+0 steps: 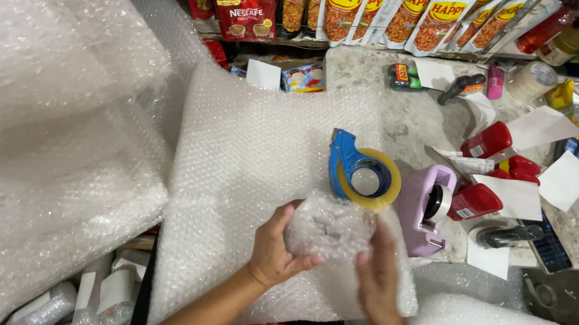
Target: The person wraps small black bottles in bubble wrap and secures them with adhesive tape before attaching a white label.
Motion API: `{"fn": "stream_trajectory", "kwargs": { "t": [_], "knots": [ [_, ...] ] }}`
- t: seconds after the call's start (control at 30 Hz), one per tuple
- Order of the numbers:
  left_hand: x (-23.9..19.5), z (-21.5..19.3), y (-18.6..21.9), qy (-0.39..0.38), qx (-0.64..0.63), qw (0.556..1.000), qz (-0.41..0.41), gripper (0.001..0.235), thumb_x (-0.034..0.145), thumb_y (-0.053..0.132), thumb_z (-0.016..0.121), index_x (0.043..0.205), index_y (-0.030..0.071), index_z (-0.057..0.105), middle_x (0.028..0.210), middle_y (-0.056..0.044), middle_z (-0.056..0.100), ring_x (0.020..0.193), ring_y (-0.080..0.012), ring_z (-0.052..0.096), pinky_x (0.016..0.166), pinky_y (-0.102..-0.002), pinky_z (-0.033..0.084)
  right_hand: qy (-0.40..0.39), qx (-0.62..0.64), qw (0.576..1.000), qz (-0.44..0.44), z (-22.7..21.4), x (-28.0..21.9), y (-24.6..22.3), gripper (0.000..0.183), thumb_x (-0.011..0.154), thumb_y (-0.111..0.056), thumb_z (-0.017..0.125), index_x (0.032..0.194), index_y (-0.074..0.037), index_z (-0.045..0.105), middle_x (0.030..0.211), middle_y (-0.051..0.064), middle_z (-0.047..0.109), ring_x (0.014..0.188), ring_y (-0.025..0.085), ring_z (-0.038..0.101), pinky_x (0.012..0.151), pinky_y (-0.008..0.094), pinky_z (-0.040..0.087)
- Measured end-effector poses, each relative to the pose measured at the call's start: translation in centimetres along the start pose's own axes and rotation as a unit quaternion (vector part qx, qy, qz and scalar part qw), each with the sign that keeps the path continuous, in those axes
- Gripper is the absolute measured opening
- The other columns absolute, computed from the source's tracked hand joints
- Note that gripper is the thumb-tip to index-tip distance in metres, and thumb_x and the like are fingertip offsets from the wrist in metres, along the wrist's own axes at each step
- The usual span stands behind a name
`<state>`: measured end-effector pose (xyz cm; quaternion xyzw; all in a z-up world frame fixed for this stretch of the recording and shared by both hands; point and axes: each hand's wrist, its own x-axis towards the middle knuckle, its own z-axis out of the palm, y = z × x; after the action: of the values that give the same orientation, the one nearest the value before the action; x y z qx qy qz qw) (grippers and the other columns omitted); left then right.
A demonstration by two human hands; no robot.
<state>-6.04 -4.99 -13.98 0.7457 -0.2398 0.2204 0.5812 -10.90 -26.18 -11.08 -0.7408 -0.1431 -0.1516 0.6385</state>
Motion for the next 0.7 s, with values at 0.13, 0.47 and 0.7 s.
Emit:
{"fn": "stream_trajectory", "kwargs": {
  "t": [0.13,0.47,0.7],
  "knots": [
    [0.4,-0.1,0.9,0.015,0.081,0.987,0.139,0.078,0.097,0.059,0.070,0.159,0.030,0.032,0.153,-0.024,0.053,0.131,-0.0399,0.065,0.104,-0.044,0.060,-0.019,-0.108,0.994,-0.015,1.9,-3.3,5.9,0.065,0.100,-0.006,0.054,0.159,0.002,0.029,0.171,0.021,0.019,0.158,0.035,0.017,0.126,0.044,0.013],
    [1.6,-0.6,2.6,-0.008,-0.056,0.994,0.092,0.045,0.084,0.042,0.086,0.116,0.014,0.073,0.140,-0.019,0.060,0.121,-0.0333,0.068,0.097,-0.041,0.062,-0.045,0.147,0.987,0.046,1.3,0.3,1.2,0.032,0.104,-0.019,0.061,0.126,0.003,0.070,0.152,0.015,0.052,0.133,0.026,0.057,0.104,0.038,0.053],
    [2.0,0.1,4.0,0.020,-0.116,0.991,-0.062,0.026,0.081,0.025,0.091,0.087,0.007,0.073,0.128,-0.016,0.066,0.114,-0.0296,0.071,0.091,-0.037,0.062,0.057,0.273,0.939,0.200,2.7,3.2,-0.5,0.018,0.094,0.000,0.072,0.112,0.001,0.066,0.131,0.014,0.055,0.115,0.021,0.061,0.094,0.035,0.056]
  ]
}}
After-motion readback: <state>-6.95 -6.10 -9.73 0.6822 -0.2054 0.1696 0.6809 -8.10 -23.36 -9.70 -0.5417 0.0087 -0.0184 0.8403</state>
